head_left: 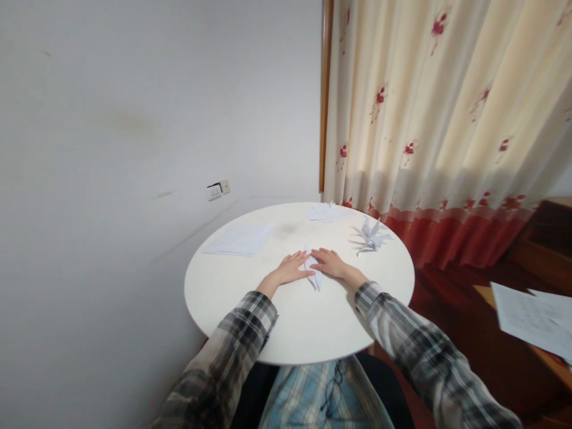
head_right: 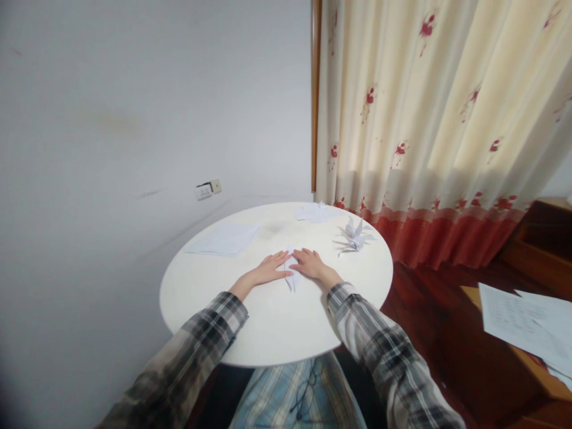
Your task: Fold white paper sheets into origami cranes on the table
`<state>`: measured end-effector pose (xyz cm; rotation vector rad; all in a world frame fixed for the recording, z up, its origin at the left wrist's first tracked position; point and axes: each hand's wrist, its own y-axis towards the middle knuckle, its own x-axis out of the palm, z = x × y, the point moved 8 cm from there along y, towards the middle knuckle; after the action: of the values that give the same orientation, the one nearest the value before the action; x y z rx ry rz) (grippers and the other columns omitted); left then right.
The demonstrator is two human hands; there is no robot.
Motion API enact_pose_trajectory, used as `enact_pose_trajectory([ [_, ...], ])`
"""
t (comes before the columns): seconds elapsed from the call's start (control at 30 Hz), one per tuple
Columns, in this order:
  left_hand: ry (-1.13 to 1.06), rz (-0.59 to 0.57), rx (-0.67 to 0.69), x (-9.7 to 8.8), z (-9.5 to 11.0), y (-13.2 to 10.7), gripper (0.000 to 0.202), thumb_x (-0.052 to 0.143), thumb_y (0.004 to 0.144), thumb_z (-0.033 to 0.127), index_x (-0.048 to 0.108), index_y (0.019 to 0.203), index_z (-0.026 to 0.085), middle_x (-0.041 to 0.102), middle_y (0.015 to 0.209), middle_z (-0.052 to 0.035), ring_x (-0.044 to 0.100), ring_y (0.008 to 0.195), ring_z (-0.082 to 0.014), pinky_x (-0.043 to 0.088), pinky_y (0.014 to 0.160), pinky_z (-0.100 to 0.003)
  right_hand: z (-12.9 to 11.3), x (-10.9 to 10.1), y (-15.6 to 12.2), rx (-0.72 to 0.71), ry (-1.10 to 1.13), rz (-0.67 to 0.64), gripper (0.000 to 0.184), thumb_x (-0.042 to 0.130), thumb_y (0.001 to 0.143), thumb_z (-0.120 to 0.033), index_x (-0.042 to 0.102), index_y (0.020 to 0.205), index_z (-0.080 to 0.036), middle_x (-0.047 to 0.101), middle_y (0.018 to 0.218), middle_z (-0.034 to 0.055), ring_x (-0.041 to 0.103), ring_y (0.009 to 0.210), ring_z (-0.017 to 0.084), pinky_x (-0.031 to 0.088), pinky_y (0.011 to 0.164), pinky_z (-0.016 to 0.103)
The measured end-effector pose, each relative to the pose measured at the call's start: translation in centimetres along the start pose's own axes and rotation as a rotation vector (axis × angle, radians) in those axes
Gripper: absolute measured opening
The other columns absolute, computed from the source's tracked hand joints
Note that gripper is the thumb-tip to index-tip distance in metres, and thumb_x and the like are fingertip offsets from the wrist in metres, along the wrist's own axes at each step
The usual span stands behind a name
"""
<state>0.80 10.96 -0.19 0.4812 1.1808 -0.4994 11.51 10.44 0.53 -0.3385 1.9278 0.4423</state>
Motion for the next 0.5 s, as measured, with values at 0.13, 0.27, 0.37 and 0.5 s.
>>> enact_pose_trajectory([
  [0.13, 0.006, -0.052, -0.004, 0.0, 0.4, -0.3, 0.086, 0.047, 0.067, 0.067, 0.025, 0.136, 0.021, 0.017, 0.145, -0.0113, 0.013, 0.134, -0.0269, 0.011, 0.106, -0.044, 0.3, 0.3, 0.1, -0.02, 0.025, -0.065, 0.057, 0.049, 0.081, -0.046, 0.035, 0.132, -0.027, 0.033, 0.14, 0.004, 0.022, 0.131, 0.026, 0.016, 0.106, 0.046],
  [0.27, 0.02, -0.079, -0.003, 0.1, 0.6, -0.5, 0.095, 0.053, 0.06, 0.069, 0.025, 0.136, 0.02, 0.015, 0.146, -0.0132, 0.012, 0.134, -0.0289, 0.01, 0.106, -0.046, 0.4, 0.3, 0.0, -0.022, 0.043, -0.073, 0.059, 0.051, 0.079, -0.047, 0.035, 0.133, -0.026, 0.032, 0.141, 0.0047, 0.02, 0.132, 0.026, 0.014, 0.106, 0.046],
  [0.37, 0.024, -0.047, -0.005, 0.0, 0.6, -0.5, 0.094, 0.054, 0.06, 0.068, 0.028, 0.135, 0.02, 0.018, 0.145, -0.013, 0.014, 0.134, -0.0287, 0.012, 0.106, -0.045, 0.4, 0.2, 0.0, -0.033, 0.045, -0.025, 0.058, 0.053, 0.079, -0.045, 0.039, 0.131, -0.024, 0.036, 0.139, 0.0059, 0.025, 0.13, 0.026, 0.018, 0.105, 0.047],
  [0.5, 0.02, 0.046, 0.018, -0.5, 0.5, -0.3, 0.08, 0.051, 0.067, 0.065, 0.037, 0.131, 0.019, 0.029, 0.142, -0.0107, 0.021, 0.132, -0.0254, 0.014, 0.107, -0.04, 0.2, -0.9, -0.1, -0.084, 0.049, 0.173, 0.045, 0.056, 0.079, -0.038, 0.051, 0.12, -0.022, 0.048, 0.13, 0.0073, 0.041, 0.122, 0.021, 0.03, 0.101, 0.039],
])
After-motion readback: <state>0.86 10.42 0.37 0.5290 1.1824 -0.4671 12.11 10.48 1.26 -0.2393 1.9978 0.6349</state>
